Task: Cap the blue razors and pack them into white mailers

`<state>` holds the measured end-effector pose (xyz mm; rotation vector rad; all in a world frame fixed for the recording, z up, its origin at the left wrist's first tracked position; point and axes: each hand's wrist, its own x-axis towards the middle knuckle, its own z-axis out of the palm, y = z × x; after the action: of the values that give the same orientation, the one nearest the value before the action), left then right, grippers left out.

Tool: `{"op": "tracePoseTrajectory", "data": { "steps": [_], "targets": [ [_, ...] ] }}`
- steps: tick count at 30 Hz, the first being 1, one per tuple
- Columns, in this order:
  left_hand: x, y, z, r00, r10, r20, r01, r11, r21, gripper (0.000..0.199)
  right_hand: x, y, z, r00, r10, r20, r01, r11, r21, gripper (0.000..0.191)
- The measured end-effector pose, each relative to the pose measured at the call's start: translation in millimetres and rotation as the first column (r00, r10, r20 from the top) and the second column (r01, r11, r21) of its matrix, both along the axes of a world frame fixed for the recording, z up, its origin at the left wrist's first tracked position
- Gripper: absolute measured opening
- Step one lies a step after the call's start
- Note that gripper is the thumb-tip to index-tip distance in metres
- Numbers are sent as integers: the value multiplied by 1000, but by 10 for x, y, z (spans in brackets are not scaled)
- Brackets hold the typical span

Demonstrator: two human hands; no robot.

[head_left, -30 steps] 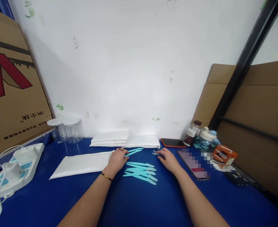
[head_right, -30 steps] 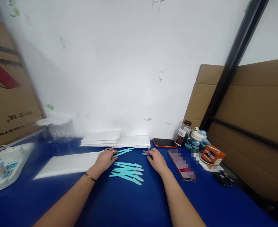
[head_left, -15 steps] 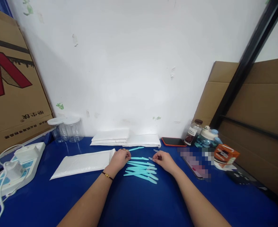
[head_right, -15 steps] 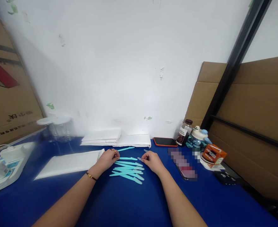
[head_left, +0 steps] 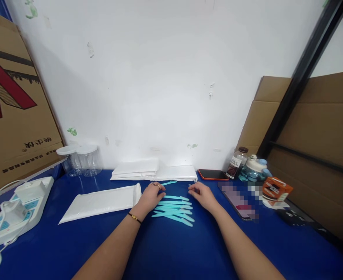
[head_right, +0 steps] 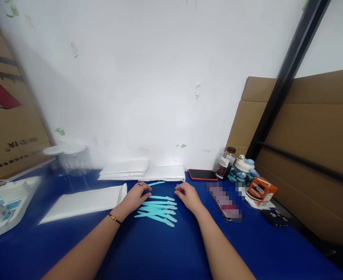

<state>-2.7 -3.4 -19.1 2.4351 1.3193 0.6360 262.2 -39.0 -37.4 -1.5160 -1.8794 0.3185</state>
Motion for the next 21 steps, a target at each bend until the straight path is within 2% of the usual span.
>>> {"op": "tracePoseTrajectory", "data": {
  "steps": [3,6,12,21],
  "targets": [
    [-41,13,-26,997,28,-74,-23,997,71,41,115,56,-18,987,-102,121,93,993,76,27],
    [-42,-12,-49,986,-29,-163,30,1000,3,49,136,84,-32,978,-49,205,49,999,5,29],
    [-8,-89,-13,967,-203,-152,197,979,-51,50,31,78,-56,984,-8,178,5,1000,16,27],
    [-51,-32,-46,954,-284,-99,273,956,-105,48,42,100,-107,995,27,97,-32,998,55,27]
  ]
}}
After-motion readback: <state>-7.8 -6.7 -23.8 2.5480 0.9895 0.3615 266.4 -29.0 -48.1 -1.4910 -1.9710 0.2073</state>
